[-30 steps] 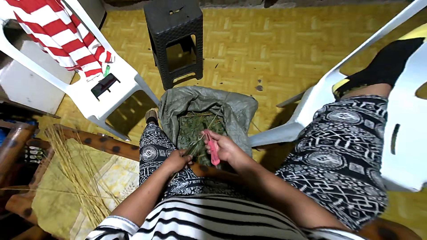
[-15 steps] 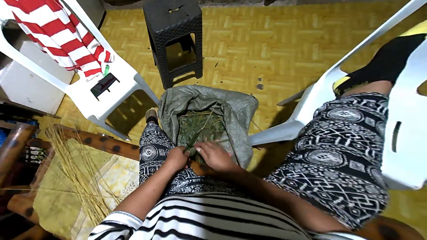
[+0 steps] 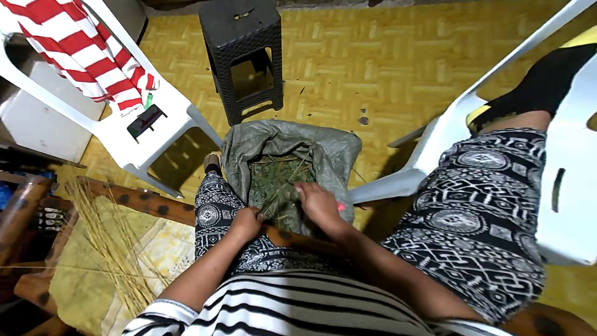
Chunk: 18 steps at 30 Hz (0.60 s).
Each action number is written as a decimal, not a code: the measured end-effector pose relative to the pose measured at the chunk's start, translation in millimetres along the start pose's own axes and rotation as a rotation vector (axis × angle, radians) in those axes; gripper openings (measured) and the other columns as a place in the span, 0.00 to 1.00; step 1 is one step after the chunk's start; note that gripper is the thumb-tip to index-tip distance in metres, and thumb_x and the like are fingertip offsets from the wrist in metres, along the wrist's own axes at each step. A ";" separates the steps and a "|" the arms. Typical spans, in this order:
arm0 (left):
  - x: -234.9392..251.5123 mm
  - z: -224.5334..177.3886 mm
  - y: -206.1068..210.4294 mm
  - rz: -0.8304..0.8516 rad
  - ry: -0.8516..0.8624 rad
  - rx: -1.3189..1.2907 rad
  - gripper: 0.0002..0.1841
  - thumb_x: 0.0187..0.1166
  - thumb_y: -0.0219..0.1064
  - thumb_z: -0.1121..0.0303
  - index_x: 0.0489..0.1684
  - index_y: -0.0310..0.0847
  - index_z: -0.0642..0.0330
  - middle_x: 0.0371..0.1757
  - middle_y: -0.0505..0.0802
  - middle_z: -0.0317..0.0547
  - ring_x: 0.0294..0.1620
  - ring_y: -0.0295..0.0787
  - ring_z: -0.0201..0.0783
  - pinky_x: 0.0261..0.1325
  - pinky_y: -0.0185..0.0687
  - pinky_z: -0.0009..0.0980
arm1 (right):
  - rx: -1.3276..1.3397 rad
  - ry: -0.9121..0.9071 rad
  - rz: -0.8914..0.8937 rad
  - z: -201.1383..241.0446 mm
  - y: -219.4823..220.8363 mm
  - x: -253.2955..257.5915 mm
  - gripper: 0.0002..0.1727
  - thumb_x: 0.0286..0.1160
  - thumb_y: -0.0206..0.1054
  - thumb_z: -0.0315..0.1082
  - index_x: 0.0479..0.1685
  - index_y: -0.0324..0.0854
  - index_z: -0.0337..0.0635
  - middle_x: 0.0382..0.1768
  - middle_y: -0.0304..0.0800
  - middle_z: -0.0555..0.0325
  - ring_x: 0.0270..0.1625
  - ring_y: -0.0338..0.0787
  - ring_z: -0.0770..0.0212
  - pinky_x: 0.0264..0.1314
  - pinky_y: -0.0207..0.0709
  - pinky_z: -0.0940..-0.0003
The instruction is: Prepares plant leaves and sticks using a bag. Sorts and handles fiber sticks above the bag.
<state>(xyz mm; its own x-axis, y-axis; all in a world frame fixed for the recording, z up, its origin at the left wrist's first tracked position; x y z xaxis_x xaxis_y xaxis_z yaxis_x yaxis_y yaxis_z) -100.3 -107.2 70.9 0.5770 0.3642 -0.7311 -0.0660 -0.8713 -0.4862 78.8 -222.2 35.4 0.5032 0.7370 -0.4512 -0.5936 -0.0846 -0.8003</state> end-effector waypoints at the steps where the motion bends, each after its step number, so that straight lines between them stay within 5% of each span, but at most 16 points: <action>1: -0.9 0.9 -0.5 0.001 -0.005 0.004 0.19 0.93 0.52 0.65 0.58 0.85 0.72 0.54 0.91 0.65 0.59 0.88 0.56 0.69 0.77 0.53 | 0.016 0.020 0.000 -4.1 -3.5 1.9 0.26 0.97 0.44 0.45 0.79 0.77 0.41 0.72 0.82 0.34 0.75 0.81 0.33 0.77 0.68 0.34; 10: 9.8 -11.9 0.0 -0.058 -0.042 0.126 0.21 0.94 0.50 0.63 0.70 0.81 0.68 0.67 0.88 0.66 0.73 0.83 0.59 0.78 0.72 0.56 | 0.064 -0.242 0.216 43.7 8.8 -35.3 0.27 0.97 0.42 0.46 0.82 0.75 0.44 0.76 0.81 0.41 0.78 0.81 0.40 0.81 0.69 0.40; 18: 4.7 -16.0 8.2 -0.093 -0.031 0.208 0.19 0.92 0.51 0.66 0.71 0.79 0.67 0.66 0.88 0.66 0.71 0.85 0.62 0.74 0.76 0.59 | -0.072 -0.160 0.128 36.5 7.6 -22.6 0.27 0.97 0.42 0.46 0.80 0.76 0.42 0.71 0.84 0.36 0.76 0.81 0.35 0.79 0.68 0.37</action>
<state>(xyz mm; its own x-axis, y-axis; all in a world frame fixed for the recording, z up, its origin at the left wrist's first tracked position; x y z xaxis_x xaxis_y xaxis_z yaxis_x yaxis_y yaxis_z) -85.1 -117.9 71.1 0.5636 0.4522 -0.6913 -0.1821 -0.7483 -0.6379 40.0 -215.0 54.0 0.3176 0.8137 -0.4869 -0.5971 -0.2274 -0.7693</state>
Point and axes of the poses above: each hand's wrist, its own x-axis towards the middle knuckle, its own y-axis out of the palm, z = x × y, the point moved 2 cm from there along x, towards the middle knuckle
